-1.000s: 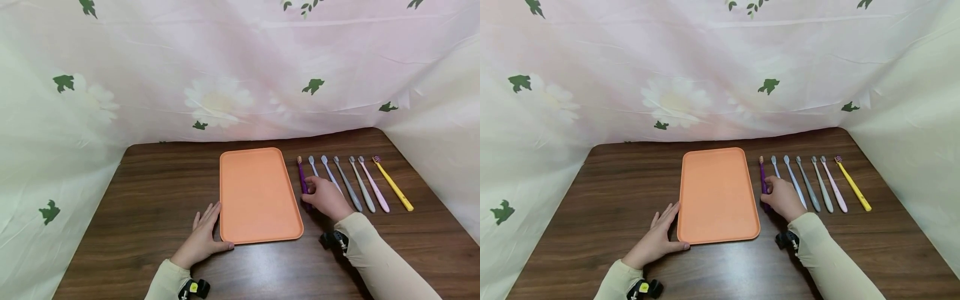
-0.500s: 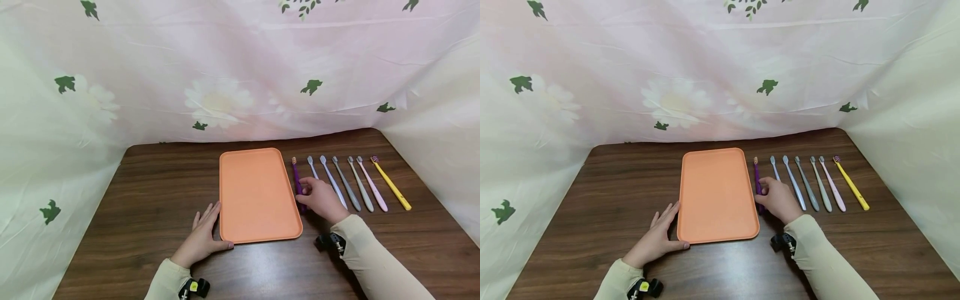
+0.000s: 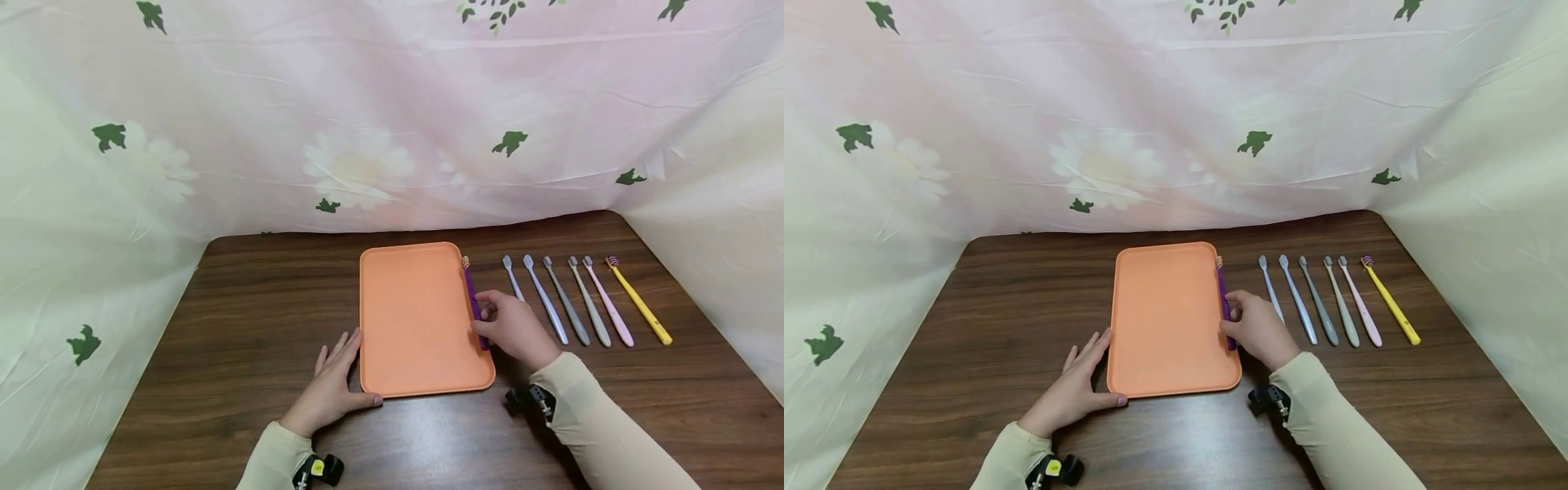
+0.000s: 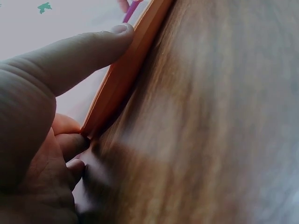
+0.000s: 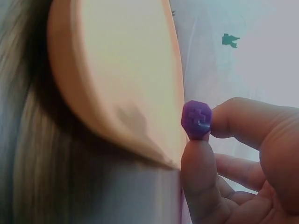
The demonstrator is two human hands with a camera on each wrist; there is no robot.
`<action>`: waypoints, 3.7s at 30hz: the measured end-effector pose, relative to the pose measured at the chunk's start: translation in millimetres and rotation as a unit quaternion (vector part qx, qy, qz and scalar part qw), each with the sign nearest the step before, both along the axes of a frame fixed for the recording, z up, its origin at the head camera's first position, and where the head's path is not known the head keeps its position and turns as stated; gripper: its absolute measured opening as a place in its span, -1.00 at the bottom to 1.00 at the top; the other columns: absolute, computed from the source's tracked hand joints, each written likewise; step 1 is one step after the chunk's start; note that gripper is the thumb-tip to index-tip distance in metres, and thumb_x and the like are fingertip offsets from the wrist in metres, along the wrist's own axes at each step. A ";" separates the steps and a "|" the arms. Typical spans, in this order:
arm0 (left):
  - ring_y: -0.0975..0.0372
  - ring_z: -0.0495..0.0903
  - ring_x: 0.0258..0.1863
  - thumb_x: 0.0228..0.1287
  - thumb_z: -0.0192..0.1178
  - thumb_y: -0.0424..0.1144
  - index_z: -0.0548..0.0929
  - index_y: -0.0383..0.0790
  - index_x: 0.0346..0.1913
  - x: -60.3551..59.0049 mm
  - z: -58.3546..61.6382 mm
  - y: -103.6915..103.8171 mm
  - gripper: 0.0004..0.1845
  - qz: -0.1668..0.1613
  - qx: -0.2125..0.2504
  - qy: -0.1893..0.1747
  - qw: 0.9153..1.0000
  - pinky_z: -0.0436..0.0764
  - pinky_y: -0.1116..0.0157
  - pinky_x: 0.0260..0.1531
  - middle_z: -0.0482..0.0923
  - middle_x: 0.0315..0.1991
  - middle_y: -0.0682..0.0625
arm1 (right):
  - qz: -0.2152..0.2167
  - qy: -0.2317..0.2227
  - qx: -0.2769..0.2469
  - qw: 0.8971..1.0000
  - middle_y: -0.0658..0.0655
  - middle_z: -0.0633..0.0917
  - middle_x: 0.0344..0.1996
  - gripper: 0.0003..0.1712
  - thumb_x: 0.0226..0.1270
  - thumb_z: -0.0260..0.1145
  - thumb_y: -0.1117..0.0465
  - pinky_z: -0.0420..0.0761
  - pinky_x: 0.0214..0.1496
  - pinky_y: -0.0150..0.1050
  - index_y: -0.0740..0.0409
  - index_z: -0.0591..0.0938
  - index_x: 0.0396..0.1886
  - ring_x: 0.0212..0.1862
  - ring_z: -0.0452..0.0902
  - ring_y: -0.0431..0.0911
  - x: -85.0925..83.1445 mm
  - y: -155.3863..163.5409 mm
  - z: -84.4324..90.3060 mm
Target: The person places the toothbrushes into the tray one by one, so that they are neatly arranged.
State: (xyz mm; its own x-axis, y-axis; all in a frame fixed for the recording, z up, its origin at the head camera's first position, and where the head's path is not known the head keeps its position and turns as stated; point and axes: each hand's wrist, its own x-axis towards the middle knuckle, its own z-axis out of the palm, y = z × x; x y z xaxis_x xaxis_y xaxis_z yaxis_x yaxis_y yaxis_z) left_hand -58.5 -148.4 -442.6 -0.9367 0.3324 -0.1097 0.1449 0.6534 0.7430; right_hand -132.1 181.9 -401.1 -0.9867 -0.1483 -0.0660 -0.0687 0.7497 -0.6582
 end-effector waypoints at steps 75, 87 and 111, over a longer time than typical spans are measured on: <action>-0.07 -0.14 0.59 0.03 0.55 0.05 0.13 -0.16 0.59 -0.2 -1.0 -0.3 0.13 -0.007 0.003 0.008 1.000 -0.41 -0.19 0.46 0.08 0.58 -0.07 | 0.037 -0.035 -0.115 0.992 0.02 0.62 -0.41 -0.44 0.15 0.52 0.31 0.57 -0.36 -0.29 0.30 0.60 0.17 -0.40 0.51 -0.16 4.0 -120.3 -10.0; -0.07 -0.14 0.59 0.04 0.55 0.04 0.13 -0.17 0.59 -0.6 -0.8 -1.0 0.13 -0.009 0.003 0.007 1.000 -0.41 -0.19 0.46 0.08 0.58 -0.08 | 0.055 -0.030 -0.095 0.994 -0.01 0.62 -0.47 -0.47 0.14 0.51 0.30 0.56 -0.33 -0.29 0.30 0.61 0.13 -0.42 0.52 -0.18 2.1 -131.8 -15.4; -0.06 -0.14 0.59 0.04 0.54 0.06 0.12 -0.17 0.60 -2.1 0.3 0.4 0.13 -0.013 -0.003 0.012 1.000 -0.41 -0.18 0.46 0.08 0.58 -0.06 | 0.063 -0.067 -0.109 0.990 0.06 0.57 -0.47 -0.52 0.14 0.55 0.30 0.55 -0.54 -0.34 0.32 0.61 0.04 -0.54 0.50 -0.20 0.6 -151.1 -18.5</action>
State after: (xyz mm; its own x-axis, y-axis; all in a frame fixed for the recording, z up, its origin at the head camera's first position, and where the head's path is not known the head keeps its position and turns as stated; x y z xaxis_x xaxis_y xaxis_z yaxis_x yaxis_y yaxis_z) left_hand -60.6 -148.1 -442.4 -0.9304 0.3554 -0.0901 0.1788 0.6544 0.7347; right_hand -131.5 30.7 -419.6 -0.9443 -0.2943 -0.1473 -0.0537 0.5794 -0.8133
